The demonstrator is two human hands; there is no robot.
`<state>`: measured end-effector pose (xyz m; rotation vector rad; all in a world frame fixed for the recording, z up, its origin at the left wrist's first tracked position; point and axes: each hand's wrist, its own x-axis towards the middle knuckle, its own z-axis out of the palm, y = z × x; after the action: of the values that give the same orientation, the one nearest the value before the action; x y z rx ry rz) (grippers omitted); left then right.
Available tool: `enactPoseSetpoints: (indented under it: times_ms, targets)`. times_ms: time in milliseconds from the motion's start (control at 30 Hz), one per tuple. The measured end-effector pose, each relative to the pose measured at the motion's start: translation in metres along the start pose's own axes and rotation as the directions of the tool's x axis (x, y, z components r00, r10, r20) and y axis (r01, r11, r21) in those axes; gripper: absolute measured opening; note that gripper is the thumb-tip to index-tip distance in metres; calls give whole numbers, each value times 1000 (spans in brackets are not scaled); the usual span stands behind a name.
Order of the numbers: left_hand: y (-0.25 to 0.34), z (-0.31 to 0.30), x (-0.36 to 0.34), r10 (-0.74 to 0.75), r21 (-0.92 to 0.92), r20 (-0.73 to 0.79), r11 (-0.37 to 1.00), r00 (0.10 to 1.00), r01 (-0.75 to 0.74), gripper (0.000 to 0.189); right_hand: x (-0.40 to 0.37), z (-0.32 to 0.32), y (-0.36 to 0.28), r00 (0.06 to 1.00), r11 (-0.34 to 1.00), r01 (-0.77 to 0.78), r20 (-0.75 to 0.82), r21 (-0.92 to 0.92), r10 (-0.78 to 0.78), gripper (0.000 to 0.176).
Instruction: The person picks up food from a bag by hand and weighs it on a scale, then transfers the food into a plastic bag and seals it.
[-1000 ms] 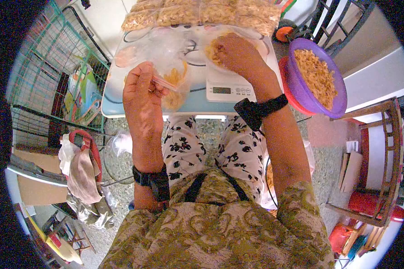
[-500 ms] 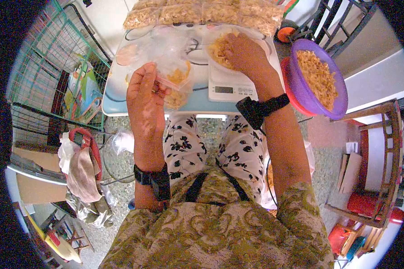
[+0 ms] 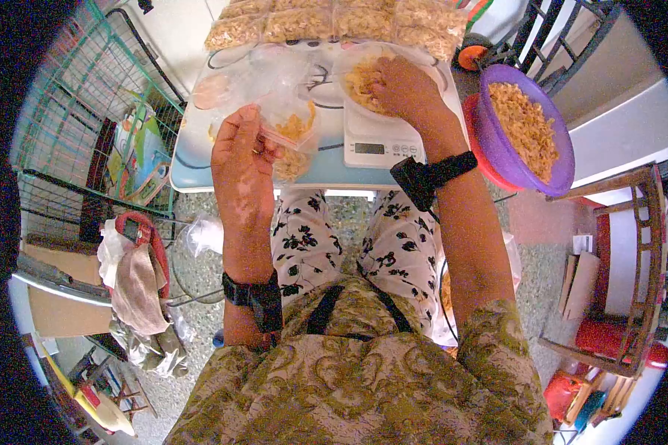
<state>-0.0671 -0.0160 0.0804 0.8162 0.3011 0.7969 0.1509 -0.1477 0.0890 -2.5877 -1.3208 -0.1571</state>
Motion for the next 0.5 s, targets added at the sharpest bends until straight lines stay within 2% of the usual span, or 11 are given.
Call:
enactPoseSetpoints:
  times_ms: [200, 300, 500]
  targets:
    - [1, -2, -3, -14, 14, 20, 1000, 1000, 13, 16, 2, 9, 8, 998, 1000, -13, -66, -23, 11, 30]
    - [1, -3, -3, -15, 10, 26, 1000, 1000, 14, 16, 2, 8, 7, 991, 997, 53, -122, -63, -60, 27]
    - [0, -6, -2, -19, 13, 21, 1000, 1000, 18, 16, -3, -1, -1, 985, 1000, 26, -170, 13, -23, 22]
